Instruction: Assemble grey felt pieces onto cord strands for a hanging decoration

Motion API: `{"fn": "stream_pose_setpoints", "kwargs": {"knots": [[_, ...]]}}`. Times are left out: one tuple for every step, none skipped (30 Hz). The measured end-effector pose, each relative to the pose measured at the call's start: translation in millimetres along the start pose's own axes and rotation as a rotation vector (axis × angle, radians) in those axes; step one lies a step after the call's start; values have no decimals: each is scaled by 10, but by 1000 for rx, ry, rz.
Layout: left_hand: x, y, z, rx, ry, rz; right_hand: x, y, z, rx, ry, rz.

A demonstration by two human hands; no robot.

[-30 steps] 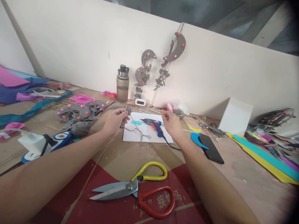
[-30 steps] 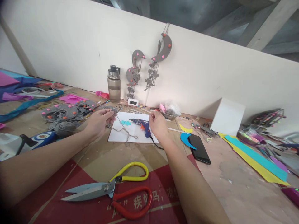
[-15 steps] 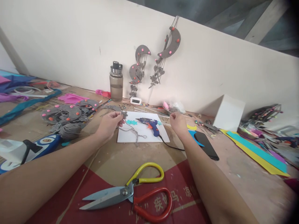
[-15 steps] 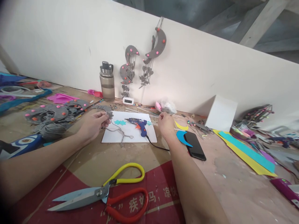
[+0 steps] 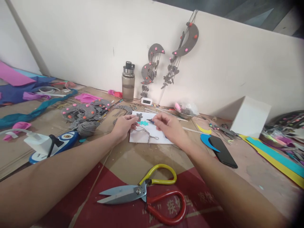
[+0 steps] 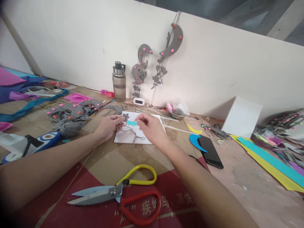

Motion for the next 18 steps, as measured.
{"fn": "stream_pose_setpoints", "kwargs": {"knots": [[-1,-4,-9,3,38,9,72,63,116,-52,7,104],[1,-3,-22,8,76,21,124,145,218,-101,34,198],[6,3,-38,12,111,31,156,240,301,-138,70,284],[13,13,-56,14,141,41,171,345,361,-145,102,375],[21,24,-74,11,163,51,164,452,409,-140,120,433],[29,35,-91,7,177,58,144,558,444,-116,133,486],[34,43,-106,1,186,63,121,663,473,-97,153,546],[37,47,-118,-7,192,65,102,764,503,-92,179,620],[37,47,-125,-14,196,65,87,859,532,-89,194,693],[36,43,-130,-18,199,65,77,943,559,-74,197,750],[33,37,-133,-21,199,66,72,1012,582,-48,202,781],[30,29,-135,-19,195,69,76,1067,605,-34,219,796],[27,20,-137,-16,187,73,90,1110,626,-31,250,809],[24,12,-140,-11,176,78,114,1142,646,-39,290,821],[22,5,-144,-7,164,81,143,1164,664,-59,337,830],[20,-1,-149,-4,154,85,175,1179,679,-86,383,838],[17,-6,-155,-1,146,87,206,1190,692,-116,421,844],[14,-9,-162,1,139,89,232,1197,700,-140,455,846]]}}
Point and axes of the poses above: each hand's wrist, its own y-axis away from the middle knuckle, its own x-axis out of the palm, z = x × y, the point moved 3 cm from there along -y, towards the middle knuckle, and after that the axes turned 7 degrees about -x, right-handed, at the moved point
